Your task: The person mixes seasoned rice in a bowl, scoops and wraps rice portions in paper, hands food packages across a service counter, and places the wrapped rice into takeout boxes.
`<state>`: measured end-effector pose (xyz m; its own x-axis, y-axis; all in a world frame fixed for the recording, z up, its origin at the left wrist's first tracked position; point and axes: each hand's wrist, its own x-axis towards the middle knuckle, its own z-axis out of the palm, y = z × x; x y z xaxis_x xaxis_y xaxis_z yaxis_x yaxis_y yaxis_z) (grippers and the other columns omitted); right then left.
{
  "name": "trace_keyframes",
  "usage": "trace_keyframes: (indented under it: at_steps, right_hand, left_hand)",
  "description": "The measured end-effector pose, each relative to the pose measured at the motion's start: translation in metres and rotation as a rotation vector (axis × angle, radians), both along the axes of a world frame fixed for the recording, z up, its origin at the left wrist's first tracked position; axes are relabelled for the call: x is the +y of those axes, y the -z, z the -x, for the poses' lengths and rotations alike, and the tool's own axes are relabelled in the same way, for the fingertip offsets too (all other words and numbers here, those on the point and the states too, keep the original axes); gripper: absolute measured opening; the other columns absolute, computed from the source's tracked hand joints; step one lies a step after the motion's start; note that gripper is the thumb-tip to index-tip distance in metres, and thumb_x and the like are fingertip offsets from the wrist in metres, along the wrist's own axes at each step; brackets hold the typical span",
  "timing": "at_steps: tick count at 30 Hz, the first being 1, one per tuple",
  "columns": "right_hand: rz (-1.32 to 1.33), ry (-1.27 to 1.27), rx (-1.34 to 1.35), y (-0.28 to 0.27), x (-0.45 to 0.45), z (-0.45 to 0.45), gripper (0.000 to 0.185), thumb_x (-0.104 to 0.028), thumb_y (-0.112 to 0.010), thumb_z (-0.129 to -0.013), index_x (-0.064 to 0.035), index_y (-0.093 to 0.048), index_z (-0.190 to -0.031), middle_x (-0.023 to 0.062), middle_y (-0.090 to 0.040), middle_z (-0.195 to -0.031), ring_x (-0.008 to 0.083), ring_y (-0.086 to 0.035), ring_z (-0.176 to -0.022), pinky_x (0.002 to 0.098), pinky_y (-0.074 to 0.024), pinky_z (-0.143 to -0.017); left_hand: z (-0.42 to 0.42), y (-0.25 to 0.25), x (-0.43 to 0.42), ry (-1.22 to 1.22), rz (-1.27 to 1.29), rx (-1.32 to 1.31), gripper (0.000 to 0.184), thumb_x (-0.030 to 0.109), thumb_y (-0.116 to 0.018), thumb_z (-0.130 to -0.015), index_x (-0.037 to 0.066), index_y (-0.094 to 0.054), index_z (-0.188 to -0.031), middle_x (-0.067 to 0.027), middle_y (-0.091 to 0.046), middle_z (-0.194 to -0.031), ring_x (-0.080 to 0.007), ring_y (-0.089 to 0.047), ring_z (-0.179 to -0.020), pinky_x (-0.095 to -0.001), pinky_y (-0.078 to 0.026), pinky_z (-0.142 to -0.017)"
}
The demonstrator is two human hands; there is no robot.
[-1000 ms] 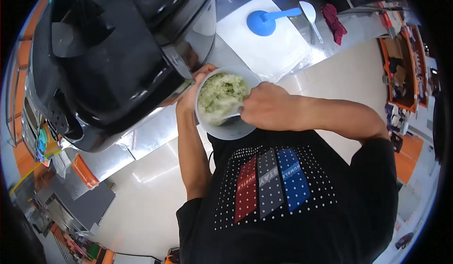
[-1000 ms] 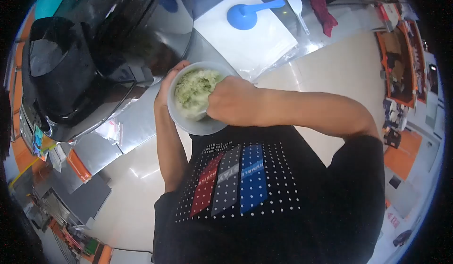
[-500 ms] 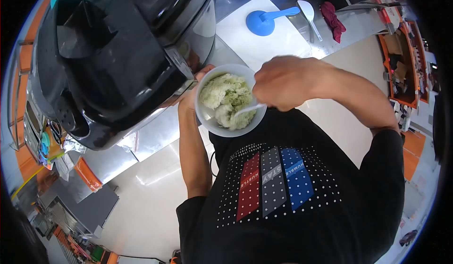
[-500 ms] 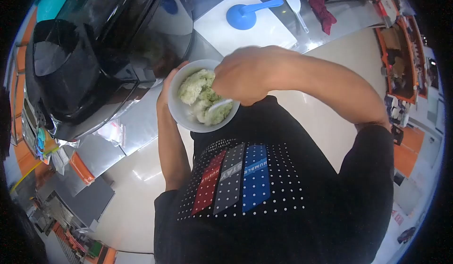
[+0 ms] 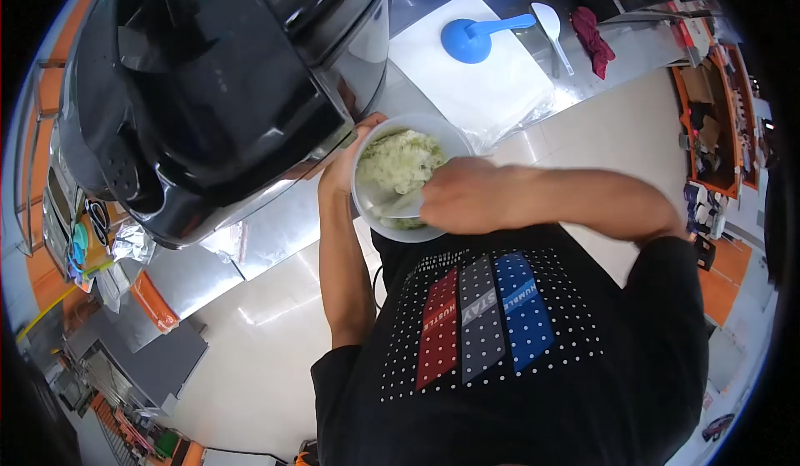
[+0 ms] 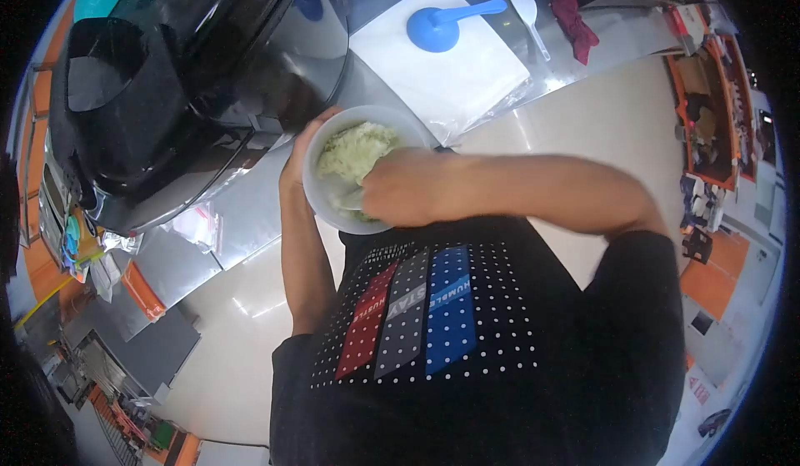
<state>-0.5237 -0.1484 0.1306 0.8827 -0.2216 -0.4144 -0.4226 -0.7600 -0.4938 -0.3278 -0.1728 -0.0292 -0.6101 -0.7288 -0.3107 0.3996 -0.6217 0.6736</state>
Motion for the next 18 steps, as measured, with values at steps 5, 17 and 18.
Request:
trace_keyframes:
  at_steps: [5,17,18]
  right_hand:
    - [0.019,-0.066,0.233,-0.08,-0.035,0.015,0.013,-0.008,-0.06,-0.077,-0.0022,-0.072,-0.078,0.0193,-0.07,-0.079,0.0343,-0.07,-0.077,0.0448,-0.0553,-0.069]
    - [0.395,0.084,-0.082,0.015,0.009,0.004,0.016,-0.012,-0.059,-0.079,0.0011,-0.067,-0.085,0.0133,-0.066,-0.075,0.0265,-0.069,-0.069,0.0405,-0.0542,-0.062]
    - [0.241,0.058,-0.098,0.02,0.017,-0.003,0.014,-0.011,-0.058,-0.08,-0.001,-0.066,-0.077,0.013,-0.064,-0.067,0.0294,-0.069,-0.068,0.0409,-0.0547,-0.063]
  left_hand:
    - [0.013,-0.04,0.011,-0.271,-0.302,-0.097,0.023,0.023,-0.044,-0.097,0.005,-0.059,-0.101,-0.0028,-0.062,-0.092,-0.0115,-0.061,-0.085,-0.0223,-0.049,-0.076]
    - [0.005,-0.024,-0.004,-0.025,0.002,-0.131,0.024,0.021,-0.048,-0.088,0.004,-0.059,-0.101,-0.0063,-0.063,-0.091,-0.0152,-0.063,-0.086,-0.0275,-0.051,-0.076]
    - [0.006,-0.02,-0.002,-0.032,0.003,-0.124,0.024,0.021,-0.048,-0.088,0.004,-0.059,-0.101,-0.0063,-0.063,-0.091,-0.0152,-0.063,-0.086,-0.0275,-0.051,-0.076]
